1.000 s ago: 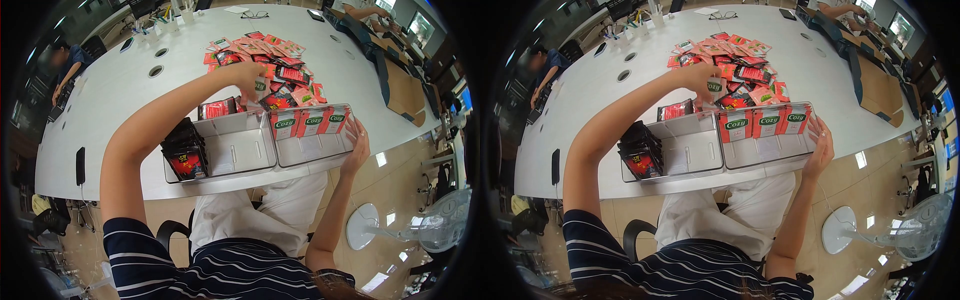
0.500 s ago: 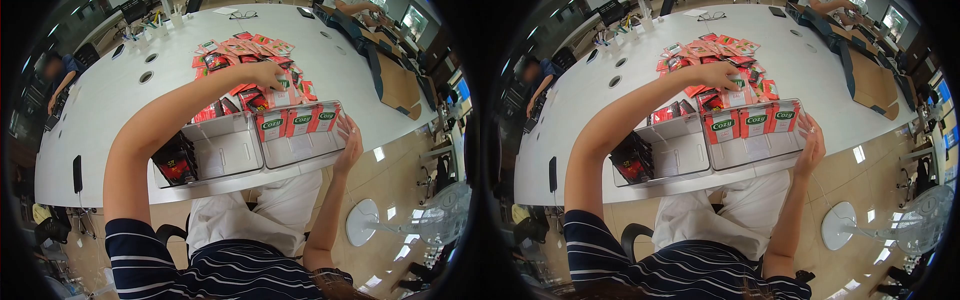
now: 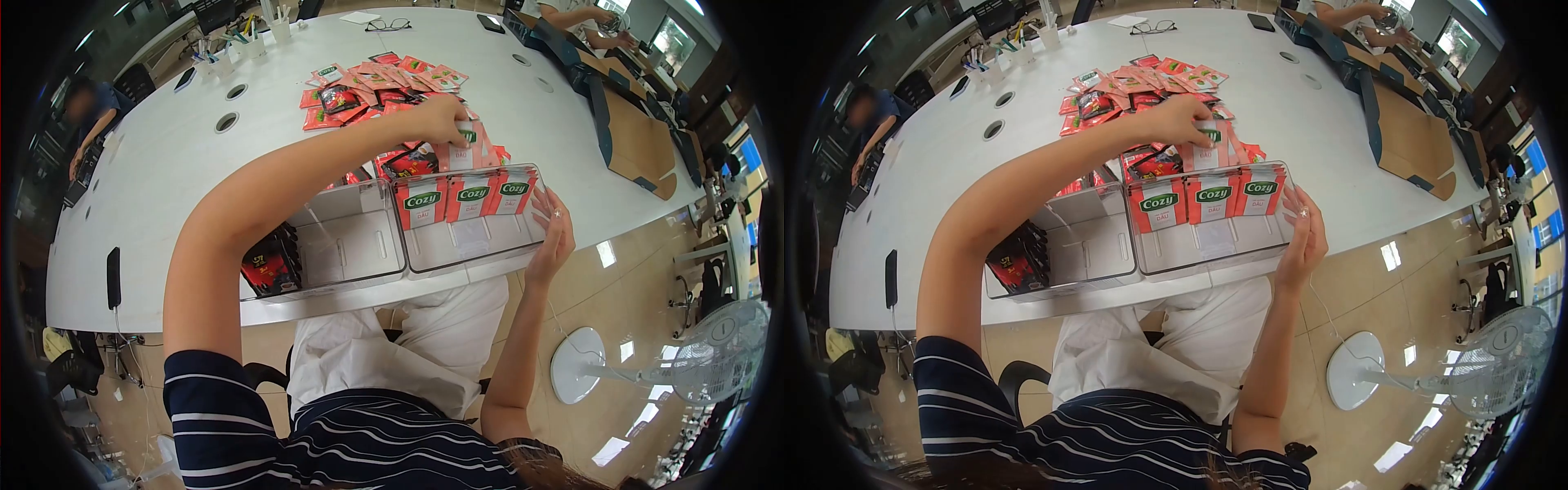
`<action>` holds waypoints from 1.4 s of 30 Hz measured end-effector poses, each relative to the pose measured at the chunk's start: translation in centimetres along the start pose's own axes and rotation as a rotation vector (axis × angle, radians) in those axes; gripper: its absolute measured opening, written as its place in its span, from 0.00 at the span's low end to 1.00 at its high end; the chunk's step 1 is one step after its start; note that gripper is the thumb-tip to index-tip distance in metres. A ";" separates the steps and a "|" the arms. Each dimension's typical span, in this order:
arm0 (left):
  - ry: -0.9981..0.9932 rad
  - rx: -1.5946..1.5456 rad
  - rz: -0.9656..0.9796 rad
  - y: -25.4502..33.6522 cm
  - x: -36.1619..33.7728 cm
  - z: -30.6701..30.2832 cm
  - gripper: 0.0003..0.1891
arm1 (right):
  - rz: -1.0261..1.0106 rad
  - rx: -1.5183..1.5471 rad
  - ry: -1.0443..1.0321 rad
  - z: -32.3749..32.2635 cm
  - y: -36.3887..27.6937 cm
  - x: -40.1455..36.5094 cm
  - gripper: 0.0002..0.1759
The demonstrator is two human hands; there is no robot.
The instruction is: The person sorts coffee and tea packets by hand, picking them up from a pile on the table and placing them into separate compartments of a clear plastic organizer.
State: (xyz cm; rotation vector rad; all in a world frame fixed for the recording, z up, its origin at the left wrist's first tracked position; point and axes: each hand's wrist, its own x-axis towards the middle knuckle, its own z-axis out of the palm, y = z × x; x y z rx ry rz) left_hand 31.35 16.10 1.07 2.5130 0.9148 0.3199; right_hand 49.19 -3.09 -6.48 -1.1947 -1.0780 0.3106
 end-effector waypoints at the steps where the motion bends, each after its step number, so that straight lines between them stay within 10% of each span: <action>1: 0.069 -0.023 0.029 -0.4 -0.2 -0.6 0.14 | 0.003 0.006 0.003 0.0 0.0 0.0 0.25; 9: 0.381 -0.595 0.069 5.5 -11.4 -5.4 0.12 | -0.016 0.055 0.043 0.2 0.0 -0.2 0.21; 15: 0.747 -0.065 0.296 9.9 -23.3 -4.5 0.04 | -0.456 -0.189 0.337 1.9 -3.8 -2.9 0.12; 18: 0.786 0.304 0.481 9.9 -26.8 -2.1 0.04 | -0.160 0.360 -0.110 3.1 -8.0 -6.9 0.09; 25: 0.811 0.458 0.537 9.7 -28.4 3.3 0.07 | 0.222 0.391 -0.627 5.0 -11.8 -7.3 0.02; 34: 0.989 0.240 0.486 6.7 -27.9 5.8 0.07 | -0.125 -0.131 -0.097 3.3 -9.8 -3.1 0.02; 42: 0.999 0.045 0.369 6.4 -26.0 6.7 0.11 | -0.493 -0.479 -0.735 6.2 -8.6 -0.4 0.07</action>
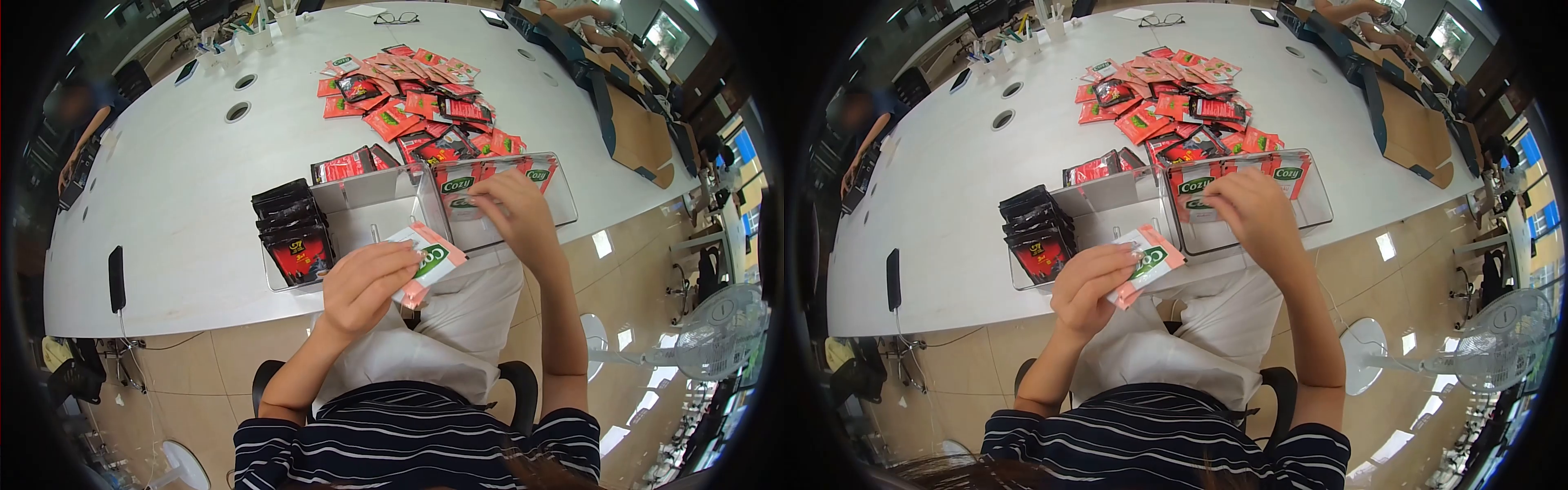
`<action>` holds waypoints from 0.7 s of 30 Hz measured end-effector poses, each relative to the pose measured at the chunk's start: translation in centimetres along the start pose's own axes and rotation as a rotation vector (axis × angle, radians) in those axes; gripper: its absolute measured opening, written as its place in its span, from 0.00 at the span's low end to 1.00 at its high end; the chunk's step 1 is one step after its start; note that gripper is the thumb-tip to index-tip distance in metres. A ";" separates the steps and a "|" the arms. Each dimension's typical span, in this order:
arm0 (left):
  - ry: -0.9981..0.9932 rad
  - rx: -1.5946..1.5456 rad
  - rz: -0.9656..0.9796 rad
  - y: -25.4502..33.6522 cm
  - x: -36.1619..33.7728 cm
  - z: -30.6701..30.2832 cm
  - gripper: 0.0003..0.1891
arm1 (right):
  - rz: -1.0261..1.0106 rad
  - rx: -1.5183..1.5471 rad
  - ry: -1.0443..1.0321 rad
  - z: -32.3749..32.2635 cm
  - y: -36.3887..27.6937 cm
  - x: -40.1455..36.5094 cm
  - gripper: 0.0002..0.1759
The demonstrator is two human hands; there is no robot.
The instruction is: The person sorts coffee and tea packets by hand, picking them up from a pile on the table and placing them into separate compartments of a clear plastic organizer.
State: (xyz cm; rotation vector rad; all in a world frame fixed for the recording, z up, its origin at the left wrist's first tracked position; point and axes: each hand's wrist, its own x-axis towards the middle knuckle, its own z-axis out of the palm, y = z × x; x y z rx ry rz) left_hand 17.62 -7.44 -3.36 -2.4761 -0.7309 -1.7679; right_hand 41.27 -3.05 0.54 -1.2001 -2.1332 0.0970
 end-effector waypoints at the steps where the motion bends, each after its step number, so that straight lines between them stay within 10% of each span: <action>1: -0.009 -0.019 -0.056 0.0 -0.1 0.2 0.11 | -0.042 -0.040 -0.014 0.3 0.0 0.3 0.08; 21: -0.070 -0.081 -0.174 0.3 0.0 -0.8 0.08 | -0.259 -0.544 -0.047 0.4 -0.1 3.0 0.32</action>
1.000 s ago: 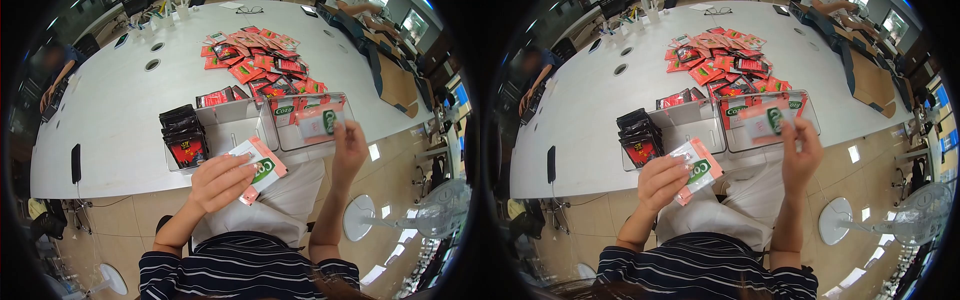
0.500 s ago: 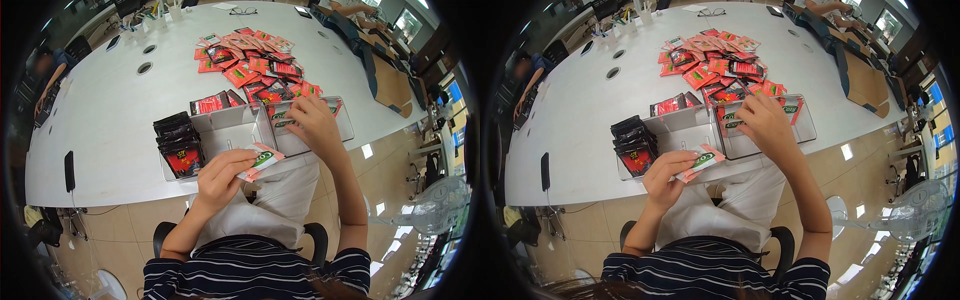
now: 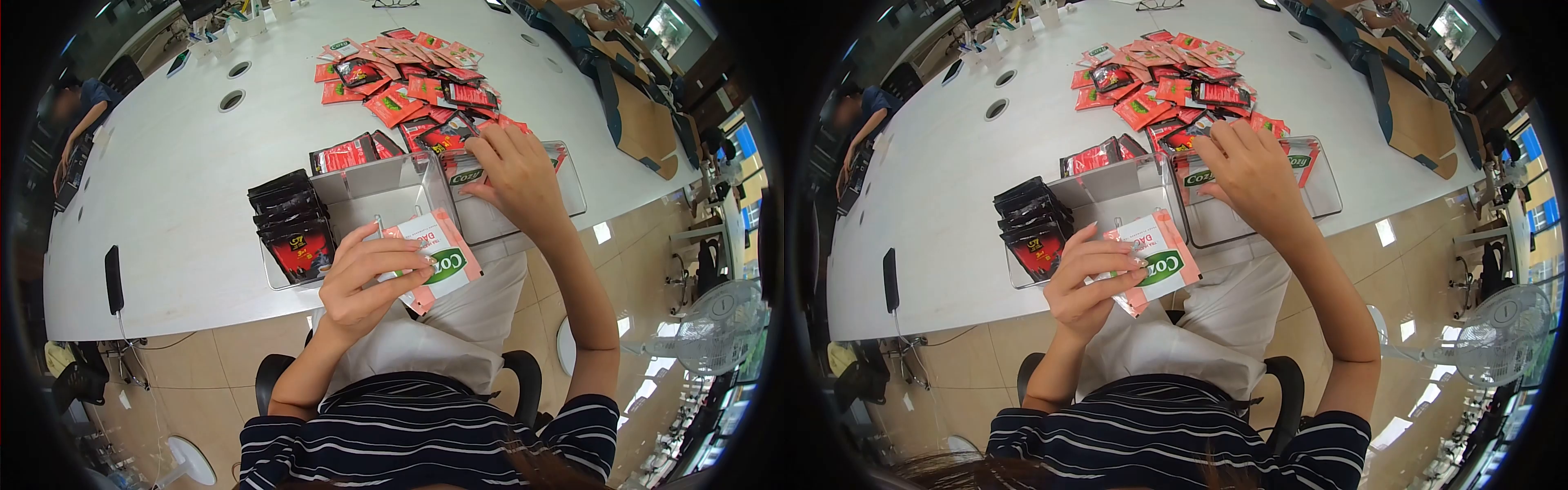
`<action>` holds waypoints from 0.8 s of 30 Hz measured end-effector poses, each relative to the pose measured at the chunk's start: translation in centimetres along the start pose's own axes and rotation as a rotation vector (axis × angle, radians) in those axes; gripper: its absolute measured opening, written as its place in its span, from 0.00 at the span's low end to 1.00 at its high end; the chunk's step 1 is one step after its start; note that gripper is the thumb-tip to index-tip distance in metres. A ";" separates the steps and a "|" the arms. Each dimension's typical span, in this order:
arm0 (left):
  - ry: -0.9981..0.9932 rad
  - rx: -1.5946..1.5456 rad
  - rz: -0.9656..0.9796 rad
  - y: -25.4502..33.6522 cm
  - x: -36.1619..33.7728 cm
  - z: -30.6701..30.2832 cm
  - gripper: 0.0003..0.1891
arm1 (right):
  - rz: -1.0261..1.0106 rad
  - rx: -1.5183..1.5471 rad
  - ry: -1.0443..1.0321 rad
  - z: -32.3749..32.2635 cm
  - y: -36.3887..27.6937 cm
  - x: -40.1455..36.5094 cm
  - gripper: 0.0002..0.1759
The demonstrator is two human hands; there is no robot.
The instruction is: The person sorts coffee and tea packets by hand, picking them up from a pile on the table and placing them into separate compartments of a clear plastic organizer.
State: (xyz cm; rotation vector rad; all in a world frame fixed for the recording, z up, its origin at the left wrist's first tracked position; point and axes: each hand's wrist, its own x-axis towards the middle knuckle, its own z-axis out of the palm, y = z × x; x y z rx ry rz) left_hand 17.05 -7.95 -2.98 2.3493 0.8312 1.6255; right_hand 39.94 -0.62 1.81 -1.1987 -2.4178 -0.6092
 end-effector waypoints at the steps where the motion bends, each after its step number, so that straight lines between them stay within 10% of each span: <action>1: 0.003 -0.003 0.001 0.0 0.0 0.0 0.08 | -0.001 0.012 0.027 -0.3 -0.1 -0.1 0.32; 8: 0.086 -0.078 0.026 0.0 0.3 0.2 0.09 | 0.034 0.652 0.257 -3.2 -2.1 -3.1 0.21; 17: 0.008 -0.165 0.009 0.3 2.1 0.7 0.10 | -0.098 0.398 0.160 -6.6 -3.5 -5.3 0.23; 24: 0.112 -0.399 -0.441 0.5 3.4 1.1 0.10 | 0.583 1.009 0.471 -6.1 -2.3 -6.7 0.12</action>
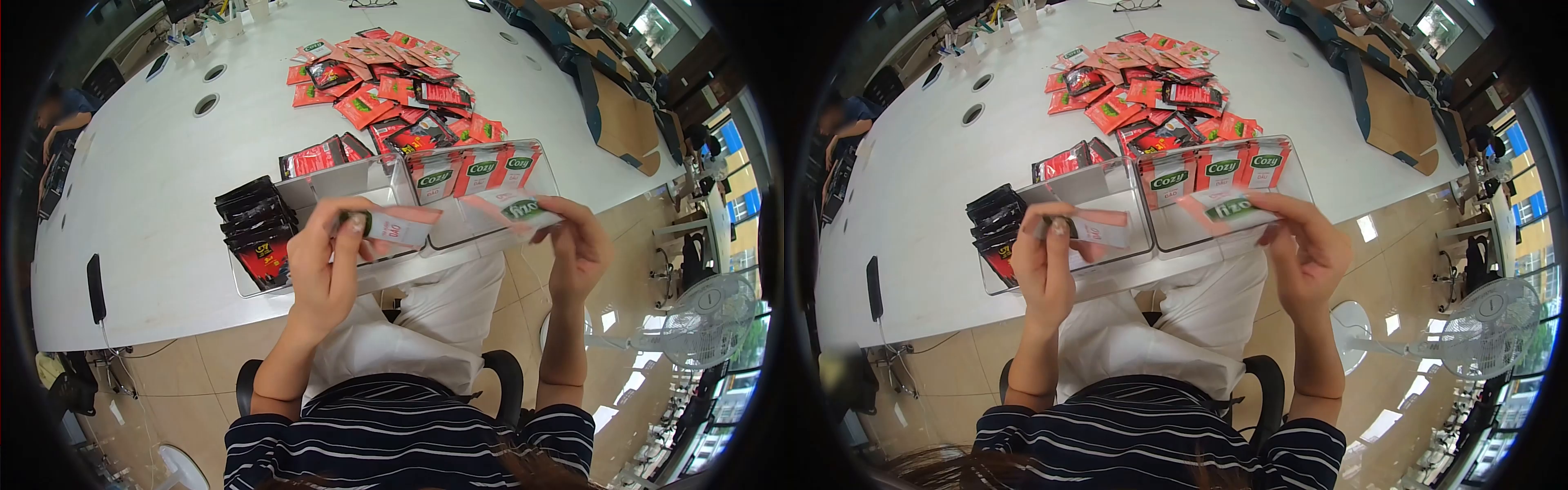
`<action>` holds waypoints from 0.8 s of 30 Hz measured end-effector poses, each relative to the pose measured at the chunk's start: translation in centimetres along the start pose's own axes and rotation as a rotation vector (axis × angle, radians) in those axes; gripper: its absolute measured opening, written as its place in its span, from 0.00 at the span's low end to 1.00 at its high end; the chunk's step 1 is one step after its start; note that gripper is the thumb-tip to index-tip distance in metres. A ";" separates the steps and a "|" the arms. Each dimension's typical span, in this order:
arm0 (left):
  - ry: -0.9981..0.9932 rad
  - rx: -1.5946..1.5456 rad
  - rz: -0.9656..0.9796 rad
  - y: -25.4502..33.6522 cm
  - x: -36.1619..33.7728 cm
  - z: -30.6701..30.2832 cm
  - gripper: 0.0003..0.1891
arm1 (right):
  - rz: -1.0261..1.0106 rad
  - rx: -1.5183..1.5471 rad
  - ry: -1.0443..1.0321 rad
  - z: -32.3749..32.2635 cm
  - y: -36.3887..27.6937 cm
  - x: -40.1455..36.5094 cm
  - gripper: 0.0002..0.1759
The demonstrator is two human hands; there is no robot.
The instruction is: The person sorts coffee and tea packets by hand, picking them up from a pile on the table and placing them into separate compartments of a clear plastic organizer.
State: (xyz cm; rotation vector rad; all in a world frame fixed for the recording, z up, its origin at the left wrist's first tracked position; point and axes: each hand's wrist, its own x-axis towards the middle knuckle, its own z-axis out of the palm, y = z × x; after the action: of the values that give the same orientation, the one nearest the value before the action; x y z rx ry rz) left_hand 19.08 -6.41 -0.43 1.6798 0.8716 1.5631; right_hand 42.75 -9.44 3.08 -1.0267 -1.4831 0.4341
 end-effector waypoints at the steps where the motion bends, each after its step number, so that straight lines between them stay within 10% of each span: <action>1: 0.007 -0.075 -0.076 -0.2 0.1 0.0 0.10 | -0.017 0.042 0.020 -0.5 0.3 0.3 0.12; 12: -0.058 -0.268 -0.202 0.1 1.7 -0.2 0.10 | 0.086 -0.202 0.090 -2.1 3.3 3.6 0.21; 24: -0.209 -0.275 -0.182 -1.4 1.4 -1.6 0.12 | -0.070 -0.447 -0.333 -2.0 5.2 5.4 0.07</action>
State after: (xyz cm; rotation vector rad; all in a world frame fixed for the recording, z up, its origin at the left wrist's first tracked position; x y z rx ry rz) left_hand 17.55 -4.41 -0.69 1.4908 0.6494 1.2933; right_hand 46.97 -2.94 2.75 -1.2895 -1.9658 0.2322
